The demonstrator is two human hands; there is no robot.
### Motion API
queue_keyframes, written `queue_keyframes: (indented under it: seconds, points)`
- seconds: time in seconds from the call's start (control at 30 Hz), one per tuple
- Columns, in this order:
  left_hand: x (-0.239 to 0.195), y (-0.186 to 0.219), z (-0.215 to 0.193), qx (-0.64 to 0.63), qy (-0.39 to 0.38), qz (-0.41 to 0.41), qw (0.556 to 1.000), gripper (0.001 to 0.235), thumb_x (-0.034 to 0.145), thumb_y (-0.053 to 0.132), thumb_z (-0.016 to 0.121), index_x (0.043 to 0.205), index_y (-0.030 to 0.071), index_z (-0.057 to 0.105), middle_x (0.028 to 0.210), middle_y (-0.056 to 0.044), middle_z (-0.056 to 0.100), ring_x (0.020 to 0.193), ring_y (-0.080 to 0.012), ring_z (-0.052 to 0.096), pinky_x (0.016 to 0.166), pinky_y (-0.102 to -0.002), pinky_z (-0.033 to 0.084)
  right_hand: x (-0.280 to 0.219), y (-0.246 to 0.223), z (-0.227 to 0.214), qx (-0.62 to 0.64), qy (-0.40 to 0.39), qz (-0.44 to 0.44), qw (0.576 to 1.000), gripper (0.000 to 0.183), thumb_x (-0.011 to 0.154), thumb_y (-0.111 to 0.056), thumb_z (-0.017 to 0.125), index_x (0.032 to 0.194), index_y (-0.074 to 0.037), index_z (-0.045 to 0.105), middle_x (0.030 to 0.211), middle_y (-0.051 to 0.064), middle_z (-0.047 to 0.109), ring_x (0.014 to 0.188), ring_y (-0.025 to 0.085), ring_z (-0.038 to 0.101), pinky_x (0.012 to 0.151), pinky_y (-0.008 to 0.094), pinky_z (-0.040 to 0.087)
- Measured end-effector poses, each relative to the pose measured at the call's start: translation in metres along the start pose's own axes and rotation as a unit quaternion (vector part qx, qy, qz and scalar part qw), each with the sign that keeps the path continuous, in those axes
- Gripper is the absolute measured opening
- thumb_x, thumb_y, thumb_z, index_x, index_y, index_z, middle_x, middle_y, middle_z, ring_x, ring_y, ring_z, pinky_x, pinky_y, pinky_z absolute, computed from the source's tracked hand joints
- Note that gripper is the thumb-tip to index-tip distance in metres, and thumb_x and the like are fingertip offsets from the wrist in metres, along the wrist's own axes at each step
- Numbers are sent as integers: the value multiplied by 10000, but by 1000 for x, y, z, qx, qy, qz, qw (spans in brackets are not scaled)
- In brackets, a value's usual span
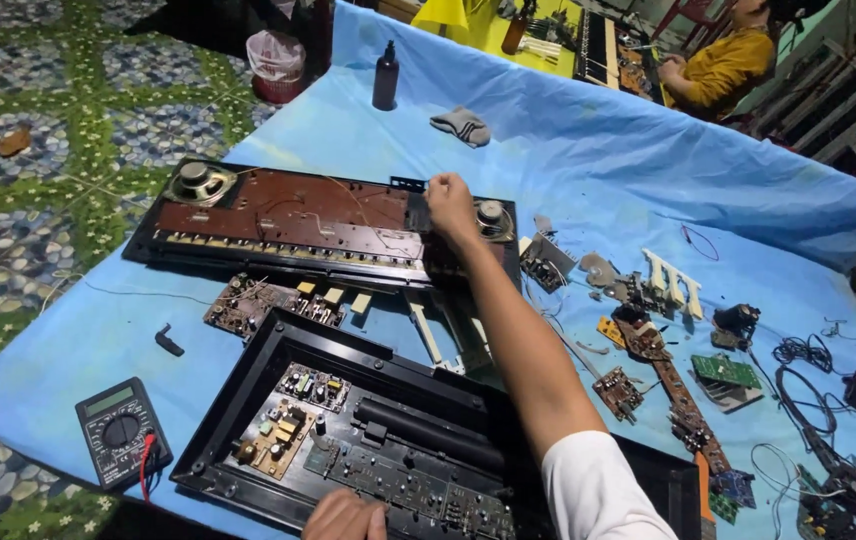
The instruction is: The person works on a disassembled electronic device, likely a television, placed on a blue cloth on the floor. They handle various circuit boards and components, using a multimeter to test connections and a soldering iron to work on the circuitry.
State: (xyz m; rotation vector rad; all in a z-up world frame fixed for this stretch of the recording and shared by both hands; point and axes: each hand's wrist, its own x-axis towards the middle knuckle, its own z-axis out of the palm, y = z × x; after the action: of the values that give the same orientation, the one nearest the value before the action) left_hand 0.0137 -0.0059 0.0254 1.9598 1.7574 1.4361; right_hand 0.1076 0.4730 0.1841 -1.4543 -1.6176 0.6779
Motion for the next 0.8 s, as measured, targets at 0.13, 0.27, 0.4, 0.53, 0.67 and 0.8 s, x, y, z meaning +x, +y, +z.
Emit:
queue_keyframes:
  seconds: [0.13, 0.27, 0.4, 0.53, 0.67, 0.8]
  points:
    - [-3, -2, 5, 6, 25, 9, 1000, 359, 964, 278, 540, 749, 195, 816, 571, 45, 753, 502, -84, 732, 739, -330, 638, 26, 23, 17, 77, 9, -20, 997, 217, 956, -306, 552, 985, -131, 678, 869, 21, 708, 806, 171, 639, 766, 363, 494]
    - [5, 5, 2, 15, 54, 23, 998, 451, 1000, 327, 465, 724, 191, 795, 534, 41, 707, 467, -92, 685, 690, -339, 623, 13, 2, 15, -8, -44, -79, 996, 198, 926, -326, 637, 943, -164, 749, 812, -31, 708, 749, 115, 625, 727, 320, 491]
    - [22, 28, -11, -24, 126, 15, 992, 406, 952, 278, 516, 643, 180, 760, 497, 47, 625, 451, -93, 590, 621, -317, 576, 11, -36, -6, 55, 21, -108, 992, 389, 1051, -408, 457, 850, -152, 668, 751, 23, 623, 741, 162, 557, 710, 368, 470]
    - [21, 29, -11, -30, 146, -4, 989, 378, 921, 274, 579, 604, 173, 757, 472, 48, 604, 424, -88, 581, 592, -283, 560, 13, -64, -31, 190, 106, -52, 975, 351, 1014, -338, 555, 1175, -75, 722, 665, -67, 533, 550, 65, 428, 477, 264, 344]
    - [21, 26, -11, -21, 107, 35, 993, 485, 1004, 313, 456, 630, 191, 740, 463, 54, 606, 398, -82, 597, 591, -293, 601, -35, -99, -16, 123, -77, -96, 985, 117, 1048, -191, 563, 1049, -110, 648, 695, -50, 508, 550, 67, 410, 441, 224, 326]
    - [20, 26, -10, -44, 111, 10, 993, 549, 1016, 372, 436, 600, 201, 750, 439, 60, 608, 369, -70, 596, 570, -269, 603, -59, -116, 21, 39, -176, -25, 983, 368, 928, -208, 739, 1257, -117, 602, 789, -39, 540, 639, 83, 499, 541, 246, 412]
